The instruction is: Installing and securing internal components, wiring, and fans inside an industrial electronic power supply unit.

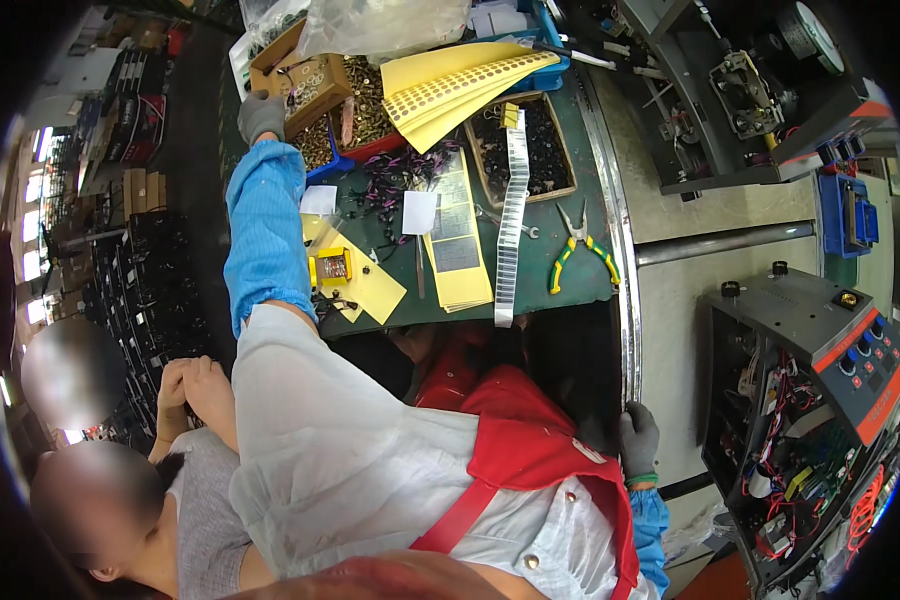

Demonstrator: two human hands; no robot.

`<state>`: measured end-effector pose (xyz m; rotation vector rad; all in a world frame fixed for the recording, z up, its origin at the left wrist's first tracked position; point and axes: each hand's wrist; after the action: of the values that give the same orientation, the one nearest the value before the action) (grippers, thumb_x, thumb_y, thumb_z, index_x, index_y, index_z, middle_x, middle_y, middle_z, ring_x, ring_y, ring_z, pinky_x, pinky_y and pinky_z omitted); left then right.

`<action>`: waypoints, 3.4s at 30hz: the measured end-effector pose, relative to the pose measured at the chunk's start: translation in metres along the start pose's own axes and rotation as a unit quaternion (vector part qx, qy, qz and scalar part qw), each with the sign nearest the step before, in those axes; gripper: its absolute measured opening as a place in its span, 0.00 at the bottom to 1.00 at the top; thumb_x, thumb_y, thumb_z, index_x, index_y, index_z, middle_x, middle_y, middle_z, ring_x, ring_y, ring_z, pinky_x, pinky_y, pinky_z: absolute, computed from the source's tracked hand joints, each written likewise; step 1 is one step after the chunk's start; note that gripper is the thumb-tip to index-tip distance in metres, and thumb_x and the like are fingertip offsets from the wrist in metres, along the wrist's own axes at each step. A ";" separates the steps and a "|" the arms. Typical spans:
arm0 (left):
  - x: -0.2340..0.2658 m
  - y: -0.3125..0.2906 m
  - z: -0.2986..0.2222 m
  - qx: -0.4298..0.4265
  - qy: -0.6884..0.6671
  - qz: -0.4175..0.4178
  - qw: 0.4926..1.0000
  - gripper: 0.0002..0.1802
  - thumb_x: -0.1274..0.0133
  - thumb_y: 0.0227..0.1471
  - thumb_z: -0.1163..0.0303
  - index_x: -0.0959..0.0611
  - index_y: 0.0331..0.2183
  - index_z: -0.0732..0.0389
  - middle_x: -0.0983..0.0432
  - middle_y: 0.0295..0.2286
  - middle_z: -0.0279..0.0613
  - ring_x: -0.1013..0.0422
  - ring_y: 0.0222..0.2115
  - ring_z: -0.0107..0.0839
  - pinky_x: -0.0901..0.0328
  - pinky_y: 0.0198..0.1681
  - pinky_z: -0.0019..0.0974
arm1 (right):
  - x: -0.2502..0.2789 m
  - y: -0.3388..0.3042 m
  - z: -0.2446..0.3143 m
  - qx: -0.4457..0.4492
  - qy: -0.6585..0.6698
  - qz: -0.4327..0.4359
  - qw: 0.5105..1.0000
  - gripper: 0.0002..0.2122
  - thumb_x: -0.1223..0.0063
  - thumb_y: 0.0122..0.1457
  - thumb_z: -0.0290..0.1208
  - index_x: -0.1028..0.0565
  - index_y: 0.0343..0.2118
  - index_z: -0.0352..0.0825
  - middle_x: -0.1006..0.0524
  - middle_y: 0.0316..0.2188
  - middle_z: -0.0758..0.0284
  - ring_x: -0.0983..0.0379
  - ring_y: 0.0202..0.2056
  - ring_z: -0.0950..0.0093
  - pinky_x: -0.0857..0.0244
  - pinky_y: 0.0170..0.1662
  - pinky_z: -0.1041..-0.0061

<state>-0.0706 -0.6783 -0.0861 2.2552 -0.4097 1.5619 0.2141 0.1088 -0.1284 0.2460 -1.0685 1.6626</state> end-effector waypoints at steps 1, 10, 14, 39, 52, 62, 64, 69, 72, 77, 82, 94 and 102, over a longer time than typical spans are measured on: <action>0.005 -0.002 -0.001 0.001 -0.006 0.001 1.000 0.23 0.40 0.43 0.58 0.15 0.44 0.51 0.22 0.47 0.45 0.26 0.49 0.43 0.33 0.53 0.42 | -0.002 0.004 0.002 0.000 0.007 0.008 1.000 0.13 0.49 0.58 0.28 0.24 0.44 0.28 0.21 0.39 0.56 0.23 0.42 0.63 0.32 0.49 0.68; -0.015 0.005 0.001 -0.025 0.042 0.093 0.994 0.17 0.44 0.48 0.60 0.14 0.42 0.50 0.21 0.44 0.47 0.26 0.48 0.45 0.33 0.52 0.43 | -0.001 0.015 0.029 0.012 0.006 0.031 0.999 0.13 0.48 0.58 0.27 0.24 0.45 0.28 0.21 0.39 0.58 0.23 0.42 0.68 0.32 0.48 0.71; -0.013 0.007 0.014 -0.006 0.023 0.083 0.996 0.18 0.45 0.49 0.61 0.15 0.44 0.47 0.21 0.45 0.45 0.26 0.48 0.44 0.33 0.52 0.42 | -0.006 0.019 0.023 0.032 -0.019 0.036 0.999 0.13 0.48 0.58 0.27 0.24 0.44 0.28 0.21 0.38 0.58 0.23 0.41 0.67 0.32 0.47 0.71; 0.093 -0.331 -0.094 -0.374 -0.480 0.502 0.614 0.22 0.43 0.49 0.73 0.21 0.48 0.60 0.22 0.39 0.40 0.25 0.40 0.29 0.30 0.44 0.35 | -0.010 0.104 0.300 0.122 0.487 0.281 0.818 0.26 0.58 0.67 0.50 0.33 0.58 0.32 0.26 0.47 0.61 0.29 0.46 0.74 0.34 0.49 0.73; 0.069 -0.074 -0.034 -0.184 -0.232 0.034 0.955 0.17 0.39 0.47 0.63 0.14 0.40 0.57 0.16 0.33 0.40 0.22 0.34 0.28 0.30 0.42 0.33 | 0.007 0.096 0.284 0.071 0.421 0.280 0.860 0.18 0.55 0.66 0.39 0.30 0.51 0.30 0.28 0.28 0.70 0.36 0.25 0.84 0.41 0.27 0.85; -0.012 0.000 -0.024 -0.086 0.048 0.171 0.980 0.19 0.41 0.47 0.59 0.15 0.44 0.45 0.23 0.49 0.38 0.29 0.52 0.38 0.38 0.56 0.37 | 0.005 0.091 0.208 -0.070 0.394 0.215 0.891 0.14 0.57 0.65 0.34 0.31 0.47 0.29 0.28 0.29 0.68 0.33 0.25 0.82 0.38 0.27 0.83; -0.025 0.007 -0.023 -0.103 0.052 0.184 0.976 0.18 0.41 0.47 0.60 0.14 0.43 0.46 0.22 0.47 0.39 0.28 0.51 0.39 0.37 0.55 0.38 | 0.006 0.091 0.201 -0.084 0.388 0.211 0.893 0.14 0.57 0.65 0.34 0.31 0.47 0.29 0.28 0.28 0.68 0.33 0.25 0.82 0.38 0.27 0.83; -0.034 0.016 -0.016 -0.090 0.034 0.158 0.983 0.16 0.42 0.47 0.61 0.13 0.41 0.49 0.19 0.41 0.43 0.25 0.45 0.41 0.34 0.51 0.39 | 0.006 0.091 0.195 -0.111 0.383 0.196 0.896 0.14 0.56 0.65 0.33 0.30 0.48 0.29 0.27 0.28 0.68 0.33 0.25 0.82 0.38 0.26 0.83; -0.033 0.016 -0.016 -0.091 -0.002 0.109 0.990 0.16 0.43 0.48 0.62 0.13 0.41 0.51 0.18 0.39 0.44 0.24 0.43 0.41 0.32 0.49 0.38 | 0.004 0.095 0.189 -0.125 0.396 0.195 0.889 0.14 0.56 0.65 0.33 0.31 0.48 0.29 0.27 0.28 0.68 0.33 0.25 0.82 0.38 0.26 0.82; -0.034 0.030 -0.002 -0.083 -0.116 0.236 0.961 0.19 0.43 0.47 0.64 0.15 0.43 0.55 0.19 0.42 0.45 0.24 0.44 0.42 0.32 0.49 0.38 | 0.001 0.099 0.184 -0.128 0.389 0.200 0.890 0.14 0.55 0.65 0.33 0.31 0.48 0.29 0.28 0.28 0.68 0.33 0.25 0.82 0.37 0.26 0.82; -0.026 0.009 -0.020 -0.201 0.083 0.166 0.962 0.20 0.42 0.44 0.63 0.15 0.43 0.54 0.19 0.42 0.44 0.24 0.45 0.42 0.33 0.52 0.38 | 0.001 0.099 0.187 -0.129 0.386 0.200 0.891 0.14 0.55 0.65 0.34 0.31 0.48 0.29 0.28 0.28 0.68 0.33 0.24 0.82 0.38 0.26 0.82; -0.028 0.009 -0.022 -0.194 0.099 0.195 0.956 0.19 0.39 0.40 0.64 0.14 0.39 0.53 0.19 0.38 0.45 0.24 0.43 0.41 0.32 0.48 0.39 | 0.002 0.100 0.190 -0.144 0.392 0.196 0.887 0.14 0.55 0.65 0.34 0.31 0.48 0.30 0.28 0.27 0.69 0.34 0.24 0.82 0.38 0.26 0.83; -0.029 0.022 -0.021 -0.199 0.097 0.215 0.951 0.17 0.38 0.40 0.64 0.15 0.37 0.54 0.18 0.36 0.44 0.23 0.39 0.39 0.31 0.45 0.38 | -0.002 0.104 0.183 -0.135 0.402 0.197 0.884 0.14 0.55 0.65 0.35 0.30 0.47 0.30 0.28 0.27 0.70 0.34 0.24 0.83 0.39 0.25 0.83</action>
<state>-0.1076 -0.6878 -0.1037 1.7594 -1.1083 1.6932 0.0633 -0.0296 -0.0785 -0.8378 -0.7008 1.6819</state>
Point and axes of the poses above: each hand's wrist, its own y-axis towards the middle knuckle, its own x-axis out of the back of the hand, z = x × y
